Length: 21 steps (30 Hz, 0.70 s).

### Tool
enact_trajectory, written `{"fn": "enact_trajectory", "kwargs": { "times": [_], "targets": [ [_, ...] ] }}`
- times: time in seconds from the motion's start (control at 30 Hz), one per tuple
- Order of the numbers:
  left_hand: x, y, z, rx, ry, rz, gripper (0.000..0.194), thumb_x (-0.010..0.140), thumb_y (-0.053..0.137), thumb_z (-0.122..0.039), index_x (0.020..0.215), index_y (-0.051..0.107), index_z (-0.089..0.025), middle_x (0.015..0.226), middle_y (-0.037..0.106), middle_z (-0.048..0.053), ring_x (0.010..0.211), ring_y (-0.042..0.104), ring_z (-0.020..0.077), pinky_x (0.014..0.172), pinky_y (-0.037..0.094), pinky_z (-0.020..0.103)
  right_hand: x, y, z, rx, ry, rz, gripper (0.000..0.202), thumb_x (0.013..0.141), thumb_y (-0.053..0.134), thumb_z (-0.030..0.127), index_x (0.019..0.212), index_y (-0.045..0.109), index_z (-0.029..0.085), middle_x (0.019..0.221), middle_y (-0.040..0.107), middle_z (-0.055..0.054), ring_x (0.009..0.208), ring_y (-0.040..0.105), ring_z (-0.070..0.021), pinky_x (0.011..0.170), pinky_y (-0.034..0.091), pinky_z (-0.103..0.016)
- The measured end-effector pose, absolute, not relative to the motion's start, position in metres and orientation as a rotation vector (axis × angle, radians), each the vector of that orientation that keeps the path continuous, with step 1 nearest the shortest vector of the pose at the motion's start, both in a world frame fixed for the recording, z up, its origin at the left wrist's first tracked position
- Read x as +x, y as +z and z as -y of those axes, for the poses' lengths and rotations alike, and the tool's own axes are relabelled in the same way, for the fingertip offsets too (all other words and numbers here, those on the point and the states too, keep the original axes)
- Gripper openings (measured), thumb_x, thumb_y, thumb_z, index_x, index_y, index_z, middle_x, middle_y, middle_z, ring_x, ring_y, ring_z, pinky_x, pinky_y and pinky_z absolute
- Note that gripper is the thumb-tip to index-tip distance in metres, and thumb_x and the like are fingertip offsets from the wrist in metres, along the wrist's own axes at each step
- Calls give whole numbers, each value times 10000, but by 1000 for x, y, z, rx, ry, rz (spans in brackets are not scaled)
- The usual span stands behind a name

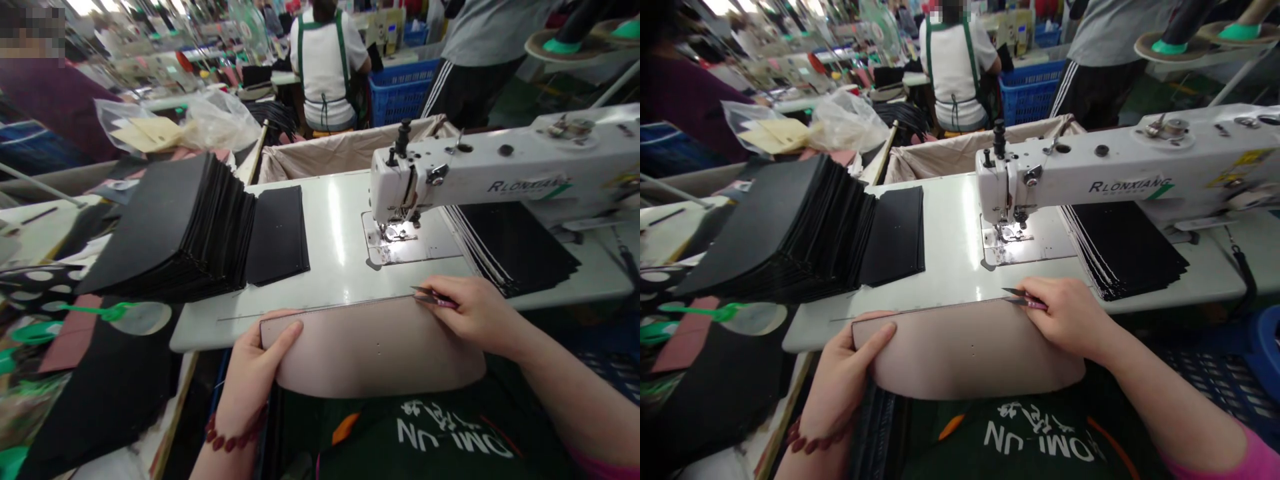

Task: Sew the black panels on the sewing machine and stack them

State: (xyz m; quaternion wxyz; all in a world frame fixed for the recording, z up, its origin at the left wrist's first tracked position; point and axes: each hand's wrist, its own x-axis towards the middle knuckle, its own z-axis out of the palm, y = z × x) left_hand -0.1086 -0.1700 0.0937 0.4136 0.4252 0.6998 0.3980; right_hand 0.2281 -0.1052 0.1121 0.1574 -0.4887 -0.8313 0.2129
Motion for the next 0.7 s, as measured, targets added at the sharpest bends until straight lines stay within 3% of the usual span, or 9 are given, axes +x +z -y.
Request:
{"fn": "enact_trajectory", "kwargs": {
  "times": [0.23, 0.7],
  "targets": [
    [-104, 95, 167, 1033, 961, -1718, 426, 740, 738, -466, 1028, 683, -158, 907, 719, 52, 792, 648, 213, 628, 488, 247, 235, 110, 108, -1396, 732, 2326, 170, 907, 491, 303, 849, 638, 241, 751, 672, -5, 701, 601, -170, 621, 382, -265],
    [-89, 107, 166, 1052, 886, -1572, 348, 801, 700, -433, 1047, 683, -188, 928, 733, 43, 811, 665, 216, 646, 511, 256, 257, 86, 110, -1485, 769, 2185, 320, 920, 496, 478, 849, 679, 225, 757, 697, -24, 674, 622, -189, 585, 440, -275]
  ]
}}
